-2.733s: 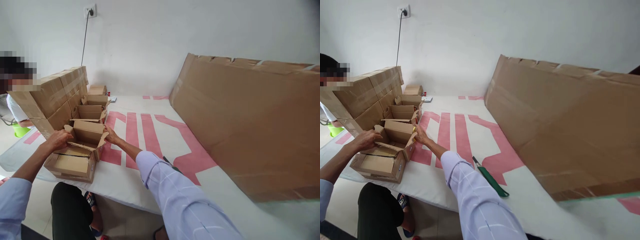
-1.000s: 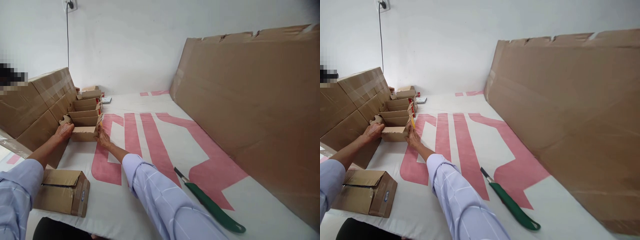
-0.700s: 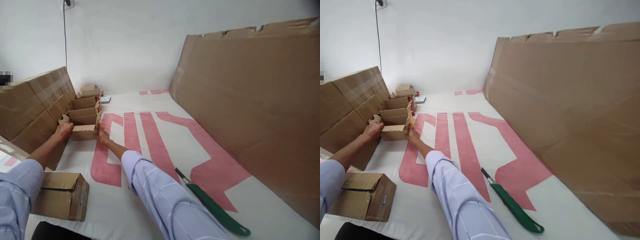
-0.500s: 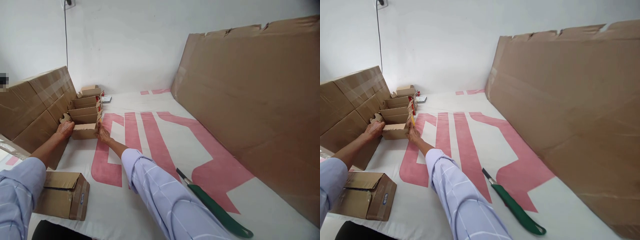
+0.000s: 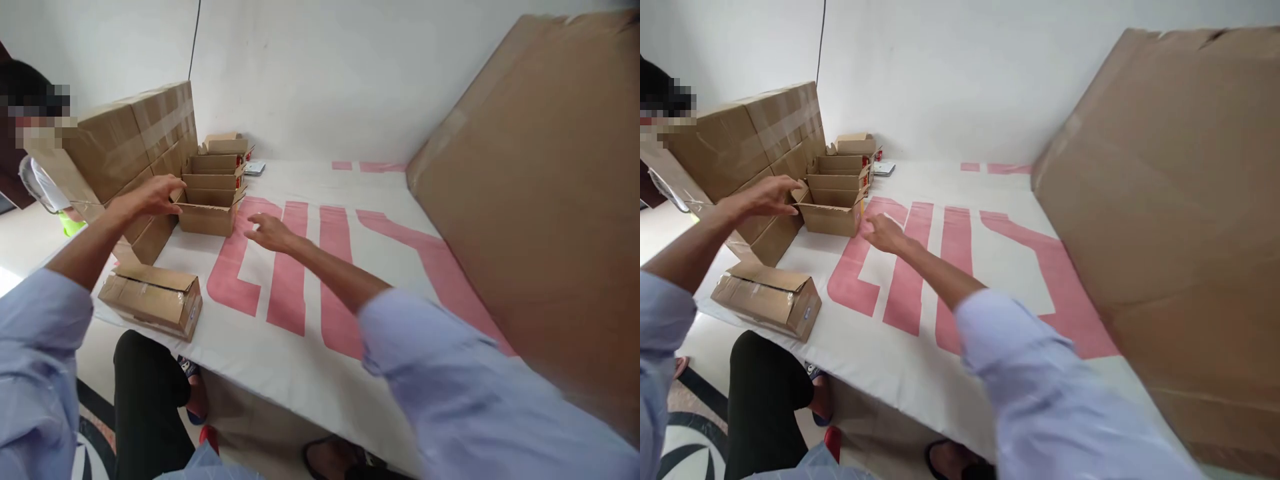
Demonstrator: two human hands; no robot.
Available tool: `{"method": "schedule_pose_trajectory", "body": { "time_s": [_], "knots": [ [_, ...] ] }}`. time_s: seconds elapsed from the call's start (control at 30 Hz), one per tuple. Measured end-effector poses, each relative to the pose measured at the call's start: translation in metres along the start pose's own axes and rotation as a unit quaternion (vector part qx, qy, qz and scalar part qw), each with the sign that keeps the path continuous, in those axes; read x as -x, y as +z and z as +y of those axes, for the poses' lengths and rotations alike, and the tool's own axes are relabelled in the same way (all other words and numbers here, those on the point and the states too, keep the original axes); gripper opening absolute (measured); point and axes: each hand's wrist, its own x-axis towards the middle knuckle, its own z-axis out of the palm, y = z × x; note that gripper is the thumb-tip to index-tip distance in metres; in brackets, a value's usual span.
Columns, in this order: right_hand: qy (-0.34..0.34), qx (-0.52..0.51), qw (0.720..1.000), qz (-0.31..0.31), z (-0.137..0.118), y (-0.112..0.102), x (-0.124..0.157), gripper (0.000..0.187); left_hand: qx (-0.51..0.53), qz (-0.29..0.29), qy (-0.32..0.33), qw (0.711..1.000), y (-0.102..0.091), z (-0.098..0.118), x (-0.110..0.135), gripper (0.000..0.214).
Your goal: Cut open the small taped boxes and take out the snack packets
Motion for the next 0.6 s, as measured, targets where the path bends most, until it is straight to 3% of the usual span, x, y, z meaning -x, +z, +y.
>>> {"method": "schedule_pose_trajectory", "body": {
  "time_s": [0.07, 0.13, 0.2, 0.3, 0.37, 0.43, 0.6],
  "knots": [
    [-0.028, 0.028, 0.999, 0.007, 0.017, -0.022, 0.062, 0.047, 0.069, -0.010, -0.041, 0.997, -0.035, 0.013, 0.055, 0.069],
    [-0.020, 0.085, 0.995, 0.036, 0.043, -0.036, 0.131, 0.047, 0.129, -0.052, -0.084, 0.987, -0.053, 0.020, 0.119, 0.076],
    [0.050, 0.161, 0.984, 0.058, 0.074, -0.040, 0.196, 0.051, 0.165, -0.071, -0.160, 0.971, -0.045, 0.018, 0.179, 0.084],
    [0.206, 0.244, 0.947, 0.008, 0.118, -0.026, 0.266, 0.045, 0.227, -0.015, -0.275, 0.934, 0.002, 0.009, 0.241, 0.097],
    [0.274, 0.255, 0.927, -0.031, 0.136, -0.010, 0.292, 0.041, 0.280, 0.036, -0.313, 0.907, 0.040, 0.011, 0.258, 0.103],
    [0.292, 0.257, 0.921, -0.030, 0.145, 0.006, 0.306, 0.038, 0.315, 0.101, -0.317, 0.889, 0.073, 0.026, 0.262, 0.097],
    [0.276, 0.218, 0.932, 0.089, 0.143, 0.020, 0.310, 0.025, 0.358, 0.188, -0.324, 0.855, 0.119, 0.093, 0.244, 0.088]
  ]
}}
